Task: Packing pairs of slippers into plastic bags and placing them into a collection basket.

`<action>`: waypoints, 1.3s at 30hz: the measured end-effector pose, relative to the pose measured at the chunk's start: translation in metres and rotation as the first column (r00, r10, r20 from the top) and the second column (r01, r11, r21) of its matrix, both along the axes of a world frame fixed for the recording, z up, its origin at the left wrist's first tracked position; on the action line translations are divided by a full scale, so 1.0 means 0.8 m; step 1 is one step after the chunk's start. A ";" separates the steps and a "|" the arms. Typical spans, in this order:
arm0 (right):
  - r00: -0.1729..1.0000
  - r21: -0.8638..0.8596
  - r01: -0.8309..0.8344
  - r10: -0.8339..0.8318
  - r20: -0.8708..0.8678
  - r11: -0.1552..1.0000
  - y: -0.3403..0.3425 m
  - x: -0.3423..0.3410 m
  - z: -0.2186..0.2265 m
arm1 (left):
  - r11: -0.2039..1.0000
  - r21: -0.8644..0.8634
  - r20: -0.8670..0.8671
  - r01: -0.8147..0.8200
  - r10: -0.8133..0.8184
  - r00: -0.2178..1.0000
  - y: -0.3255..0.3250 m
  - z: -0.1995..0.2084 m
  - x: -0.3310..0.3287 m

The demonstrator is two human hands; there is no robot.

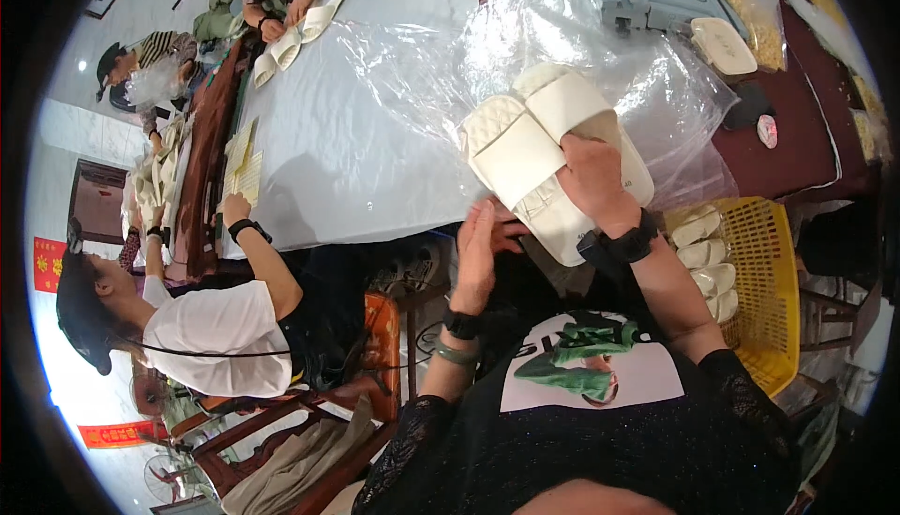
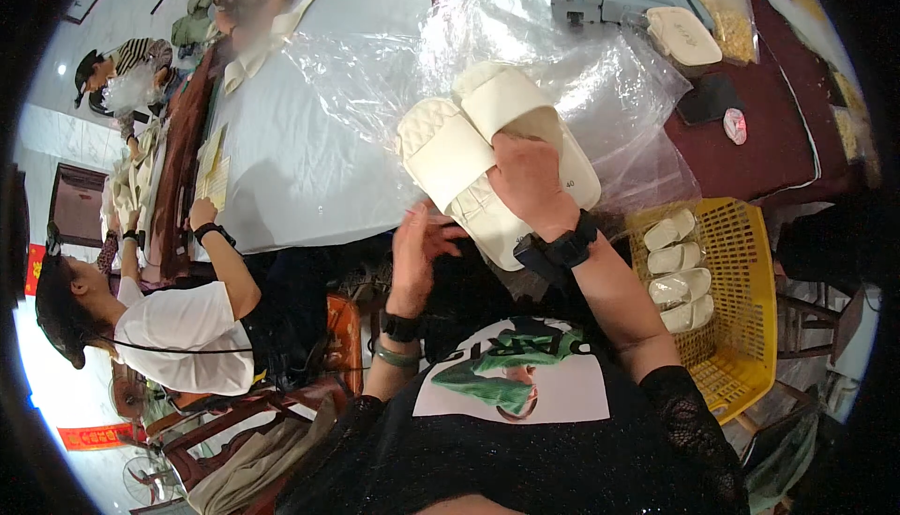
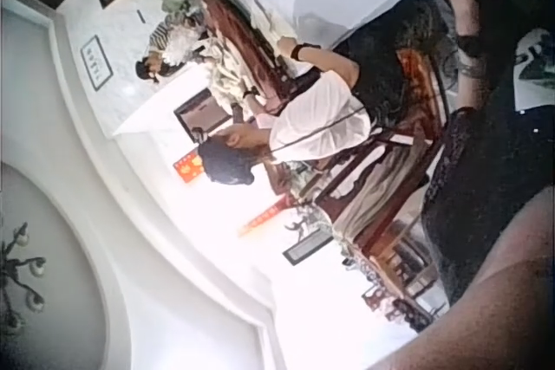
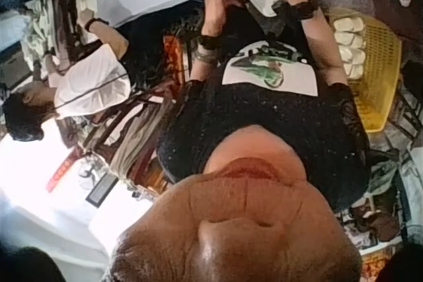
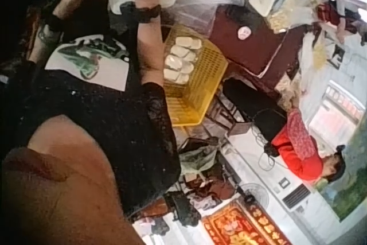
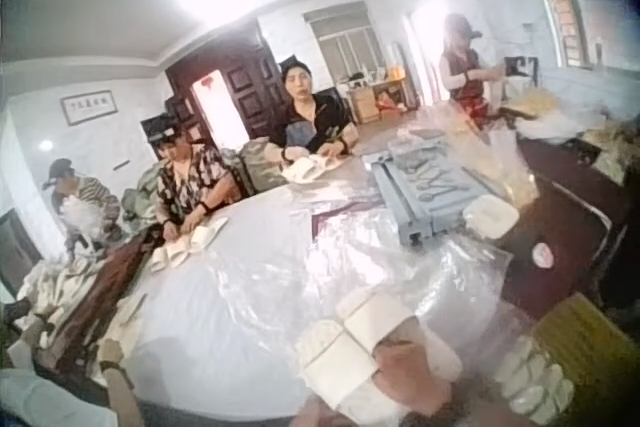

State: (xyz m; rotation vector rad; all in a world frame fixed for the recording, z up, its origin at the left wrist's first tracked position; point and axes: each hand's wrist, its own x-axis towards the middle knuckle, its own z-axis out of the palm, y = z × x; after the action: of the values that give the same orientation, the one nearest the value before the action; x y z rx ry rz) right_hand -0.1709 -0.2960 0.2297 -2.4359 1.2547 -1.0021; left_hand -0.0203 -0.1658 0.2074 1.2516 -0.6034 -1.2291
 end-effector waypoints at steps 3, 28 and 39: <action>0.999 -0.029 -0.051 0.051 0.009 0.998 0.006 0.006 -0.001 | 0.997 -0.031 0.328 -0.070 0.076 0.941 -0.001 0.040 0.008; 0.836 0.091 -0.017 -0.036 0.548 0.996 0.009 -0.057 0.058 | 0.951 -0.272 0.174 0.146 -0.101 0.980 -0.060 0.036 0.001; 0.972 -0.101 -0.181 0.193 0.131 0.978 -0.034 -0.023 -0.045 | 0.983 -0.148 0.120 -0.109 0.127 0.985 -0.033 -0.019 0.013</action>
State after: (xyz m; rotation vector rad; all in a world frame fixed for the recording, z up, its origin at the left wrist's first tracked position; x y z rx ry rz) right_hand -0.1890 -0.3234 0.1933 -2.4447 0.9345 -1.1726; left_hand -0.0101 -0.1924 0.1925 1.2360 -0.6885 -0.9947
